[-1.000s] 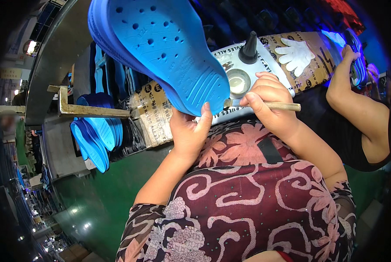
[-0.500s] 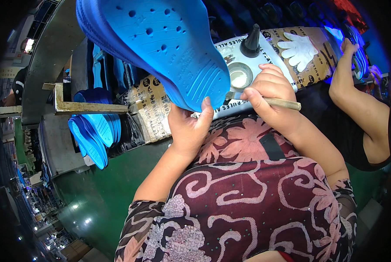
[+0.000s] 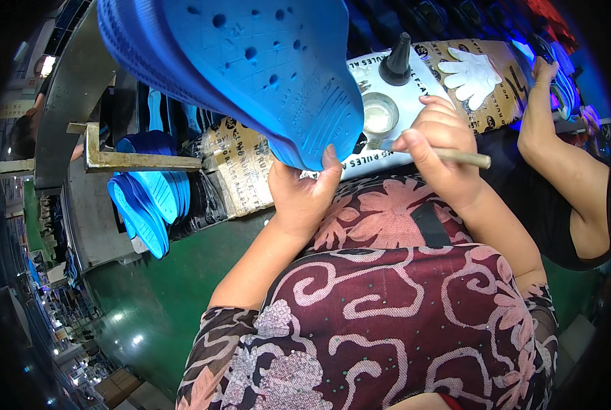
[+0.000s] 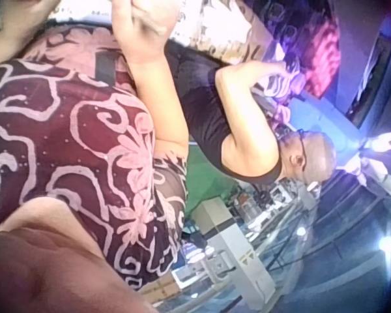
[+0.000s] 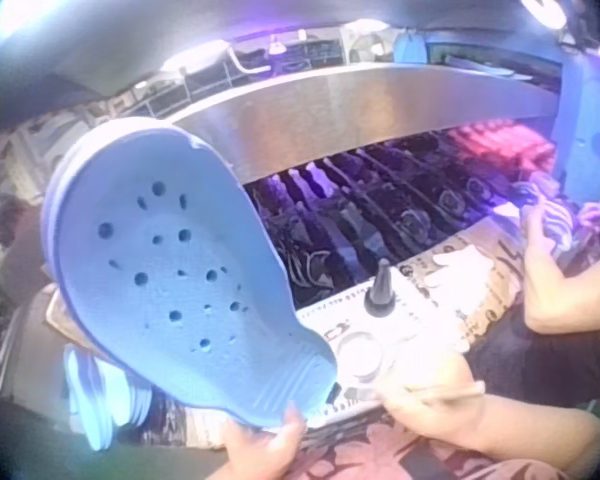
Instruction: The person applies adhesive to shoe soles using a brush and places the soles onto an overhead conveyor belt.
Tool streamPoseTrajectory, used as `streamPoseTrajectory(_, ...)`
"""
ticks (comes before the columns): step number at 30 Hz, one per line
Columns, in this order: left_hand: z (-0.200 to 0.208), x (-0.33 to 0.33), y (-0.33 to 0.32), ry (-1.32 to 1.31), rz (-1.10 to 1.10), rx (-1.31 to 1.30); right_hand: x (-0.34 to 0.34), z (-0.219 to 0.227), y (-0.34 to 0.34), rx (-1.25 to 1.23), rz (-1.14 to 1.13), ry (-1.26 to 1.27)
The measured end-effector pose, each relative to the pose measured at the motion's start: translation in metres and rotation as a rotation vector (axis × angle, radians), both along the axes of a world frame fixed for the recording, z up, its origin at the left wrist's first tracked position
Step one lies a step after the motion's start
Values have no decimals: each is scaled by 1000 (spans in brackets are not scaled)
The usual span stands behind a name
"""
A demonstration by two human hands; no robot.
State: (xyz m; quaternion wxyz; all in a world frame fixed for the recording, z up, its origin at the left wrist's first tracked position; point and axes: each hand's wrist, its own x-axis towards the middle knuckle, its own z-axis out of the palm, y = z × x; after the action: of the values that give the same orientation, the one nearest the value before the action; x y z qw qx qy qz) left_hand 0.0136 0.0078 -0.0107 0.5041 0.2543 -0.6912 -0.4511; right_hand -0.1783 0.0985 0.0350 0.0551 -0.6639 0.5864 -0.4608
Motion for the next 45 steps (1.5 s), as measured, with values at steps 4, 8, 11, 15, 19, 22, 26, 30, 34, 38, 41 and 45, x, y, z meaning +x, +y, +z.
streamPoseTrajectory(4, -6, -3, -2, -2, 16, -116, 4, 4, -3, -21, 36, -12)
streamPoseTrajectory(8, -6, -5, -6, -16, 20, -228, 10, 4, -3, 0, 42, 100)
streamPoseTrajectory(11, -9, -4, -8, -52, 30, -269, 7, 7, -1, 35, 71, 67)
streamPoseTrajectory(15, -10, -6, -9, -13, 64, -316, 7, 4, -2, -3, 50, -112)
streamPoseTrajectory(19, -7, -5, -10, -18, 34, -238, 10, 1, -5, 23, 32, 56)
streamPoseTrajectory(22, -4, -6, -9, -4, 53, -167, 10, 2, -4, 32, 68, -33)
streamPoseTrajectory(26, -6, -5, -7, 44, 62, -101, 10, 2, -3, -3, 20, -152)
streamPoseTrajectory(30, -4, -2, -6, 2, 54, -66, 12, -1, -5, 7, 7, -35)
streamPoseTrajectory(34, -5, -2, -5, 35, 41, -61, 12, 2, -2, 15, -79, -177)
streamPoseTrajectory(38, -1, -3, -2, 50, 34, -2, 12, 2, -5, -18, -77, -155)
streamPoseTrajectory(41, -2, -2, -3, 8, 32, -63, 11, 4, -4, 13, -53, -41)
streamPoseTrajectory(45, -6, -3, -5, 21, 38, -90, 4, 5, 0, -7, -65, 156)
